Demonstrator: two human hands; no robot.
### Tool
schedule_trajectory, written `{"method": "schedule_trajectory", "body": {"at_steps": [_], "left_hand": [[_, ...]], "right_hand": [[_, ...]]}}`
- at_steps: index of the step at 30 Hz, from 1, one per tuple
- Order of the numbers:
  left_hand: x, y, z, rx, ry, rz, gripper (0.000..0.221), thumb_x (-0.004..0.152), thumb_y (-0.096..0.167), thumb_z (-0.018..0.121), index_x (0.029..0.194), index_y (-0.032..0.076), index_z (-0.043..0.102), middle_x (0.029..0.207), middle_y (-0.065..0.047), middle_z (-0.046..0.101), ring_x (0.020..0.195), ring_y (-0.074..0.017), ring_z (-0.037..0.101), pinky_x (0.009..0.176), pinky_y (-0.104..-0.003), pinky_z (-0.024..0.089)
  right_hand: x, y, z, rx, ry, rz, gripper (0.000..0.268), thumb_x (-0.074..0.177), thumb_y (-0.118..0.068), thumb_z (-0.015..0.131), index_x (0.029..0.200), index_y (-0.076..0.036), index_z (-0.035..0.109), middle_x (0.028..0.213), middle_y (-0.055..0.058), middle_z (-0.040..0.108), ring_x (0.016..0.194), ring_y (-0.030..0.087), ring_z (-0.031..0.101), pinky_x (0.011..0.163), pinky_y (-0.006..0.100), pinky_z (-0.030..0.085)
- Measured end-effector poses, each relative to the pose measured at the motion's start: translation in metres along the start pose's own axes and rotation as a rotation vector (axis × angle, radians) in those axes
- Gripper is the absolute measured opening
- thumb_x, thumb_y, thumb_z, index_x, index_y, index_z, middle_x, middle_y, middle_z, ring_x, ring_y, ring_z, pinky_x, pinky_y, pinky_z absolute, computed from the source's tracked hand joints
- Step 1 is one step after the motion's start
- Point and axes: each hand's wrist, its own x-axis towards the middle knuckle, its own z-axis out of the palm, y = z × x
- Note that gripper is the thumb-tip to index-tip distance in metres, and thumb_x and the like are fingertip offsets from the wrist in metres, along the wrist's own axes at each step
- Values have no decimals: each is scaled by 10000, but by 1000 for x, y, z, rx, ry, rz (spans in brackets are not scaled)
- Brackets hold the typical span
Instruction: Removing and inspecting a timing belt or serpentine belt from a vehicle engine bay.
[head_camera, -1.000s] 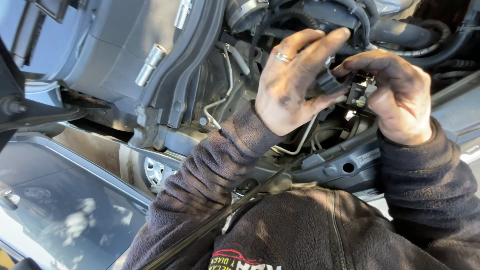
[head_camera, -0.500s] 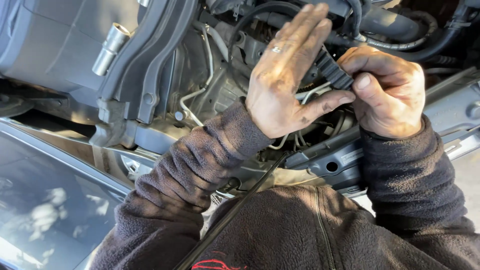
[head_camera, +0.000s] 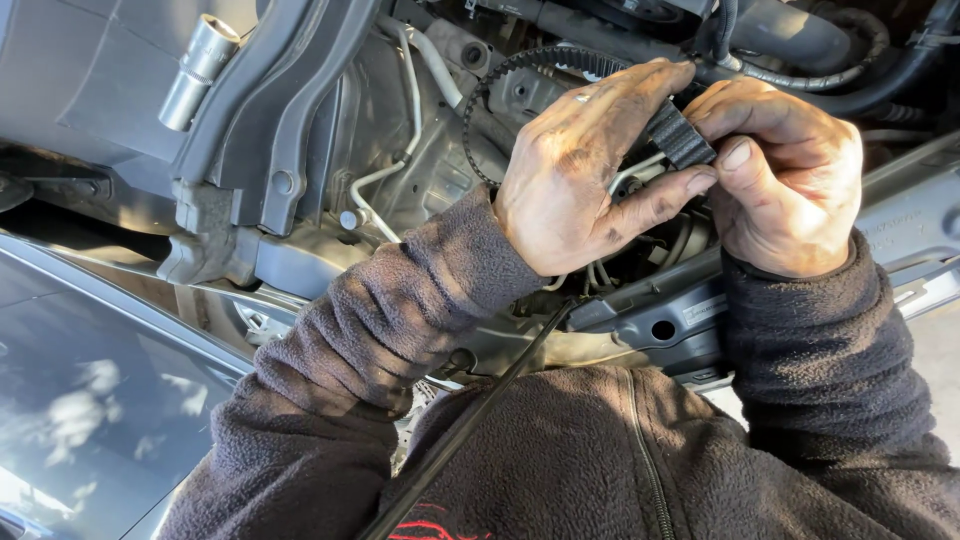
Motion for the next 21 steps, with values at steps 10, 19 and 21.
{"method": "schedule_trajectory", "body": {"at_steps": [10,19,21], "left_hand": [[0,1,1,50,28,-18,676,989,379,798,1460,-3,500,1439,-177,598,1368,-326,614,1128,-382,508],[-3,-2,2,22,-6,-11,675,1030,342,799,1513,21,455,1495,-156,576,1355,-290,605,1155,-369,501],[-3,-1,1,13,-12,-14,676,1029,340,799,1513,18,453,1493,-157,576,1348,-289,609,1151,-369,504]], "right_hand": [[2,3,1,-46,0,-18,312,1091,-238,745,1090,54,635,1114,120,668,955,142,592,902,250,498],[3,2,3,8,-6,-13,184,1092,-143,713,1123,16,626,1082,105,662,931,139,583,891,252,496],[2,2,3,11,-5,-5,173,1098,-135,710,1125,15,627,1084,104,659,928,137,580,888,251,495]]}}
